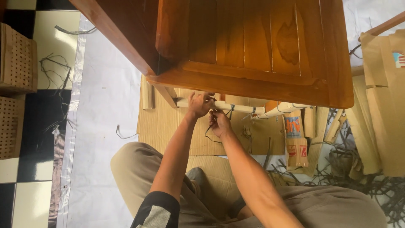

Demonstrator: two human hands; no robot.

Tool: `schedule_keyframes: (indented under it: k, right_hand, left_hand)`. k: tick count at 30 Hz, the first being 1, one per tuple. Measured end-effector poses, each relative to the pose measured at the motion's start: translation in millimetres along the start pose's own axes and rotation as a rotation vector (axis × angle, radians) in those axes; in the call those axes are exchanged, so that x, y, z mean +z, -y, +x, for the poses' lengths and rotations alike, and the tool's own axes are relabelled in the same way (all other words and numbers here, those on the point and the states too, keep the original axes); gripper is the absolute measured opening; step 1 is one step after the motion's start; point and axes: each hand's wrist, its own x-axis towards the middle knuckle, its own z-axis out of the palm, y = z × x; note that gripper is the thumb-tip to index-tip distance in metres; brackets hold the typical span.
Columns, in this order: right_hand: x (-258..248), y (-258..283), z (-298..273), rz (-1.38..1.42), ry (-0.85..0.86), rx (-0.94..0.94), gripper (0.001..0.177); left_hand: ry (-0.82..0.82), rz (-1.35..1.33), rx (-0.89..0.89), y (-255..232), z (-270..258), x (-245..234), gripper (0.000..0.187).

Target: Wrapping the legs of a wooden chair with protective cardboard strips and securing them with plastic ties.

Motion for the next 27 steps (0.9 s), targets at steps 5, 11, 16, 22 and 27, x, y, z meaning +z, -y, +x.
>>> schedule_keyframes:
  k: [5,11,16,22,27]
  right_hand:
    - [18.8,14.6,-39.6,-0.038,-0.026,-0.018,0.014]
    - [8.2,-0.1,-44.8,-0.145,-0.079,-0.077,0.023]
    - [11.0,-14.2,-69.2,-0.355,-0.204,-0.250,0.027]
    - [6.2,-16.3,-70.5,-0.480,-0.209,-0.491,0.012]
    - [8.3,19.9,-56.3,-0.644,-0.240,-0.607,0.027]
  left_hand:
    - [-0.042,0.003,-0.003,-10.2,-11.4,-9.2,0.029]
    - [-0.102,-0.056,0.012,-10.9,-11.9,-5.4,0.018]
    - [-0.215,-0.161,0.063,-3.6,-12.8,0.9,0.013]
    - [-0.277,-0.184,0.124,-5.2,-19.9,-2.6,0.012]
    - [-0.186,-0.187,0.124,-7.3,-23.8,-13.1,0.013]
